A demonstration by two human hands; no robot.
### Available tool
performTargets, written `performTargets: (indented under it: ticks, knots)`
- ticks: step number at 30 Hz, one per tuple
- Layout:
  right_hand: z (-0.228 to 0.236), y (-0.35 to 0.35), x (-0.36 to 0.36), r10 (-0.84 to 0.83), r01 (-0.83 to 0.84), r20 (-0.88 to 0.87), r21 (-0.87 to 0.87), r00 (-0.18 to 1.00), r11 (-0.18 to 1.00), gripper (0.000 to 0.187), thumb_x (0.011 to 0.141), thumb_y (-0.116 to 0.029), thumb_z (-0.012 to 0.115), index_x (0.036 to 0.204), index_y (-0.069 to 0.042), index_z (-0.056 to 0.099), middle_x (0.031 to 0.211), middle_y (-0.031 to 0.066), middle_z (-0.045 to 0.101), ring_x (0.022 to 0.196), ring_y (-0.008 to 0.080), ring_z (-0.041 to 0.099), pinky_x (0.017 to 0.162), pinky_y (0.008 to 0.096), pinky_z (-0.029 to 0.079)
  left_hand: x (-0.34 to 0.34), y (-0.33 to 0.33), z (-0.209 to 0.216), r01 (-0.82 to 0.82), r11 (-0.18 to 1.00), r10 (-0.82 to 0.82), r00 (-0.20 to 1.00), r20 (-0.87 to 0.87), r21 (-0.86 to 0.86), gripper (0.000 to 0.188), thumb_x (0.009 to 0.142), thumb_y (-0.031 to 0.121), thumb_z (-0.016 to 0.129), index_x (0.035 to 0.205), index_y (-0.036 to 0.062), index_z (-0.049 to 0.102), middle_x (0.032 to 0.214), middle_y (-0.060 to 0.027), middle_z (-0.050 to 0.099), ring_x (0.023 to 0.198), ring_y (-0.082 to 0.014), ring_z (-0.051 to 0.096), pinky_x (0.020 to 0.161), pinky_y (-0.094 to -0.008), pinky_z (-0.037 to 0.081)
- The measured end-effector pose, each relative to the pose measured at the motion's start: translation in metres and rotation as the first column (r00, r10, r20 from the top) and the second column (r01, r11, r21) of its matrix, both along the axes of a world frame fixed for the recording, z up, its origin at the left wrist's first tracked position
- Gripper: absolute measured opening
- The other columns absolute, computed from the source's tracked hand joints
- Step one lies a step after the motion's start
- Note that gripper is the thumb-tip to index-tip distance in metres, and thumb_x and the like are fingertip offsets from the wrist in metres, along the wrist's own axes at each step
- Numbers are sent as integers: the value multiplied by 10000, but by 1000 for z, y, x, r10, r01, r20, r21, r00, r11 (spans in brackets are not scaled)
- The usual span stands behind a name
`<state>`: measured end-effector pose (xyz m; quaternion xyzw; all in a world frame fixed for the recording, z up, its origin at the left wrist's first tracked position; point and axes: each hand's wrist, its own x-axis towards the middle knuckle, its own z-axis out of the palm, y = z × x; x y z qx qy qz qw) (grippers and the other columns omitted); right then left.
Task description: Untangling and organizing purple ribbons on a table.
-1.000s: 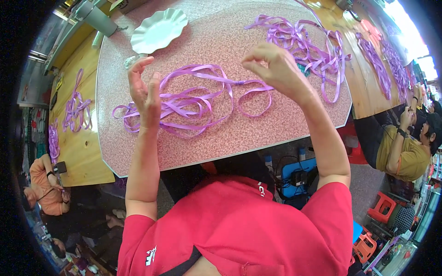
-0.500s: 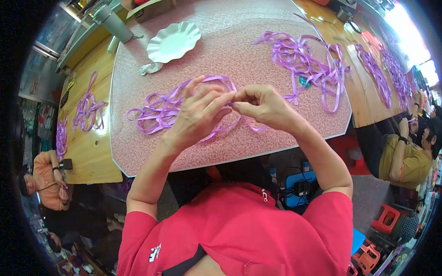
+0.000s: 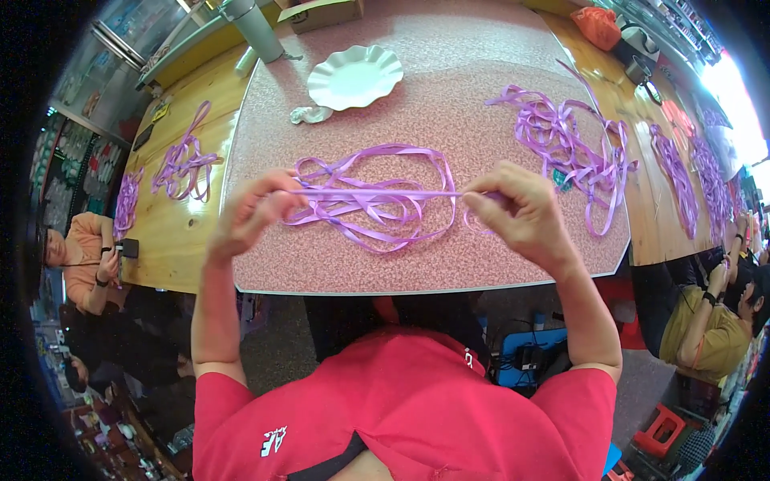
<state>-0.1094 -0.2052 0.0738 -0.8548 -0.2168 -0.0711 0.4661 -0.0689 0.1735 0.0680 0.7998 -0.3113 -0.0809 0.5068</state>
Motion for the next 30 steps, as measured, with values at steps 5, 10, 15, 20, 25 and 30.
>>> performTargets:
  ticks: [5,10,15,20,25,30]
  knots:
    - [-2,-11,5,42,-44,-29,-64,999,997,48,868,-46,691,889,-6,674,732,29,567,621,99,487,548,257,359,1,48,-3,-15,999,15,1000,-19,30,168,994,180,523,946,39,602,890,-58,632,872,-148,577,820,-293,453]
    - [-7,-33,19,89,-88,-8,-229,996,969,94,887,-81,672,907,8,648,776,72,598,672,170,570,608,299,434,4,90,-8,-208,963,184,972,-145,-172,259,1010,196,437,805,58,518,853,-55,590,844,-157,566,824,-308,446]
    - [-28,-117,36,-71,74,20,-267,997,961,104,922,-93,633,929,11,635,861,46,632,820,142,586,759,272,450,14,175,-39,-541,790,518,841,-158,-289,305,1019,245,405,763,87,449,778,-48,515,815,-166,543,835,-321,427]
    - [-41,-151,34,-153,146,-241,-44,958,988,121,960,-120,618,961,-2,644,876,10,635,834,106,580,783,256,457,21,186,-60,-616,783,610,788,-85,-85,346,1022,313,450,815,44,512,825,-49,524,838,-162,535,836,-324,414]
    - [-23,-104,28,-98,174,-360,188,928,967,159,964,-128,625,1043,5,657,844,20,641,754,88,605,707,229,492,49,189,-97,-914,405,647,299,702,15,433,998,382,553,1139,-24,605,1027,-80,617,1014,-172,544,976,-353,388]
    - [-9,-66,5,-49,218,-383,412,922,884,184,943,-107,648,1091,3,647,825,46,657,692,101,631,651,246,535,5,-7,-28,-466,884,465,865,187,-39,284,1026,253,517,1122,18,645,1046,-115,672,931,-174,622,802,-309,502]
